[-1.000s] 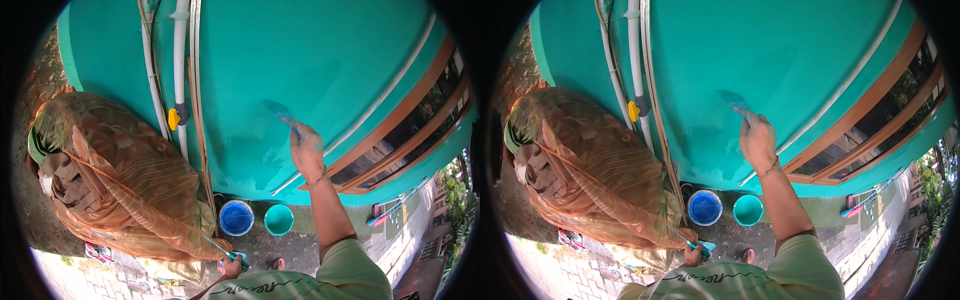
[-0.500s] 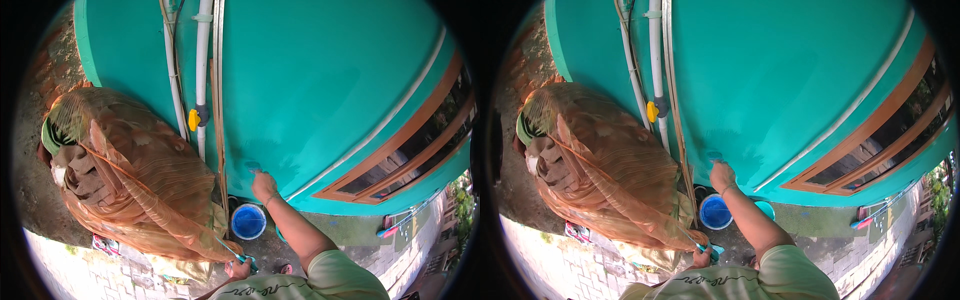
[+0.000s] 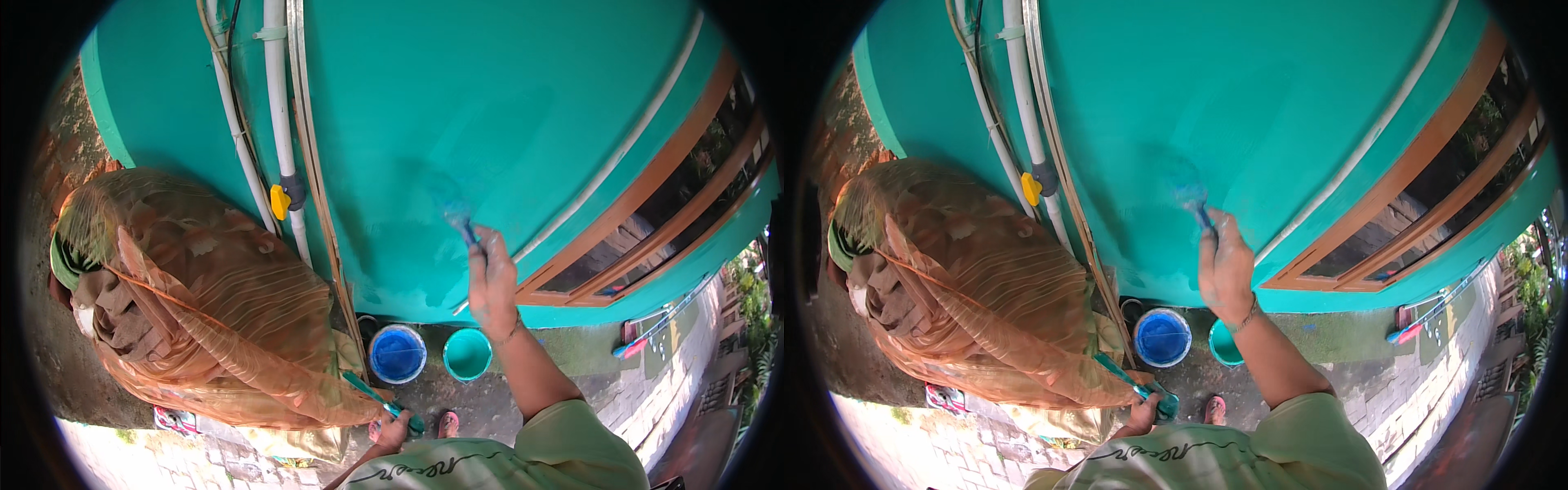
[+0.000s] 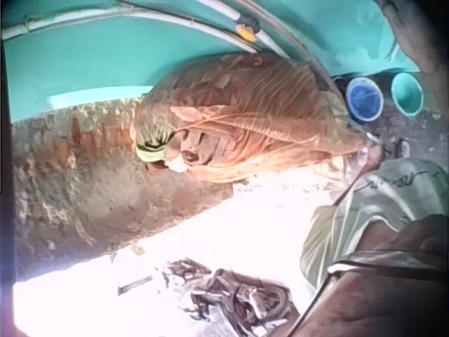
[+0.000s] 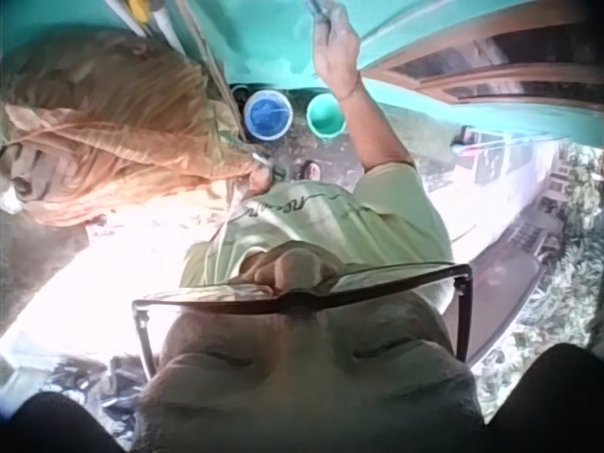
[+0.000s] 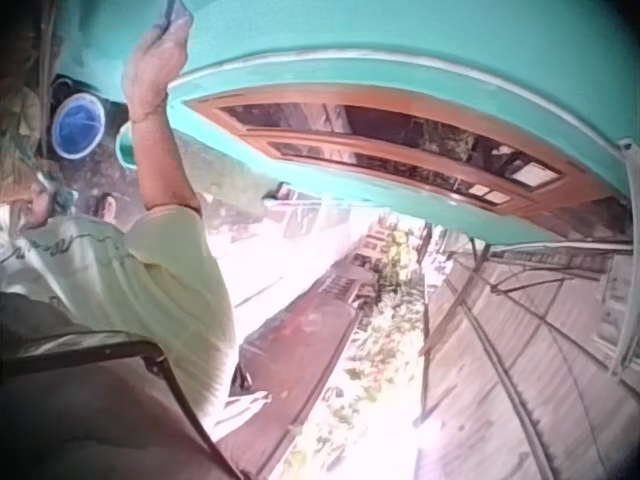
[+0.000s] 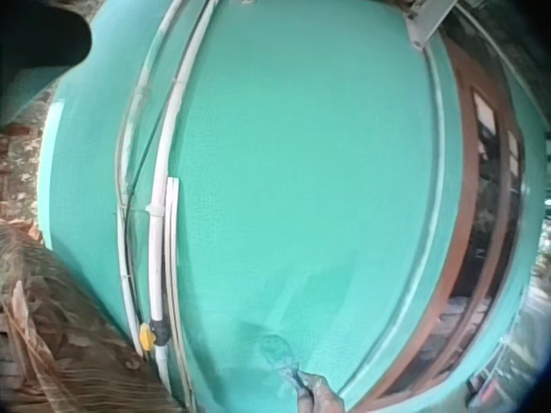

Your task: The person paints a green exterior wall using a brush and a paint scraper, dipping the brush into a bucket of green paint and applying it over white patches on the wall.

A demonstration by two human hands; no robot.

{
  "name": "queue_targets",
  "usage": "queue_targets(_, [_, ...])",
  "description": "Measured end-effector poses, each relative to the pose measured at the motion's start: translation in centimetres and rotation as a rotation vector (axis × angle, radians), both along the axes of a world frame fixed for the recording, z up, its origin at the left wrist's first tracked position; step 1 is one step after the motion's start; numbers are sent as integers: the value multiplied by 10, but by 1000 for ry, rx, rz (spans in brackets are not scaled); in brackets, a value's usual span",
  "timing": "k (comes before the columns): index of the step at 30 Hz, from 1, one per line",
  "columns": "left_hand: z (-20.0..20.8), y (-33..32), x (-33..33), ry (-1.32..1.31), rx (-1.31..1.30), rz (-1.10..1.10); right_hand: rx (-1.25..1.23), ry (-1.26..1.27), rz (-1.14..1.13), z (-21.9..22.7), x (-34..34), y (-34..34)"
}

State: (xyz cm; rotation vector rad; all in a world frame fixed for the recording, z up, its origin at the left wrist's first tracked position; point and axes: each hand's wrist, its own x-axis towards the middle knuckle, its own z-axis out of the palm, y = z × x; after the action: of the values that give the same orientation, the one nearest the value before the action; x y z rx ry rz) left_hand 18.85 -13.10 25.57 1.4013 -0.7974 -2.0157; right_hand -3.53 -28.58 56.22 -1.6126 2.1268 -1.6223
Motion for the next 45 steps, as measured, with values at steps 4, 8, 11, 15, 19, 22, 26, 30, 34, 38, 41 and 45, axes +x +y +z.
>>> queue_targets(4, [36, -22, -25, 130, -174, -121, 311, -364, 147, -121, -9, 76])
queue_targets(8, [59, -38, -50, 256, -193, -144, 279, -709, 158, -221, -6, 122])
queue_targets(11, [77, -37, -73, 171, -390, -268, 301, -1002, 166, -226, 3, 135])
queue_targets(15, [94, -31, -112, 311, -178, -177, 405, -965, 280, -222, -11, 148])
queue_targets(19, [101, -30, -133, 282, -288, -205, 412, -1288, 347, -203, -32, 152])
queue_targets(22, [96, -28, -144, 19, -576, -219, 436, -964, 463, -205, -50, 161])
queue_targets(26, [116, -31, -163, -262, -915, -205, 290, -1317, 490, -200, -64, 155])
queue_targets(30, [96, -29, -160, -467, -1032, -307, 676, -662, 630, -131, -64, 136])
queue_targets(34, [114, -31, -177, -477, -1051, -208, 262, -67, 516, -148, -77, 133])
queue_targets(38, [130, -26, -177, -558, -1030, -91, 241, -589, 514, -127, -87, 123])
queue_targets(41, [122, -20, -169, -588, -1058, 25, 179, -546, 432, -99, -108, 89])
queue_targets(45, [120, -13, -169, -581, -1091, 77, -5, 75, 244, -86, -153, 37])
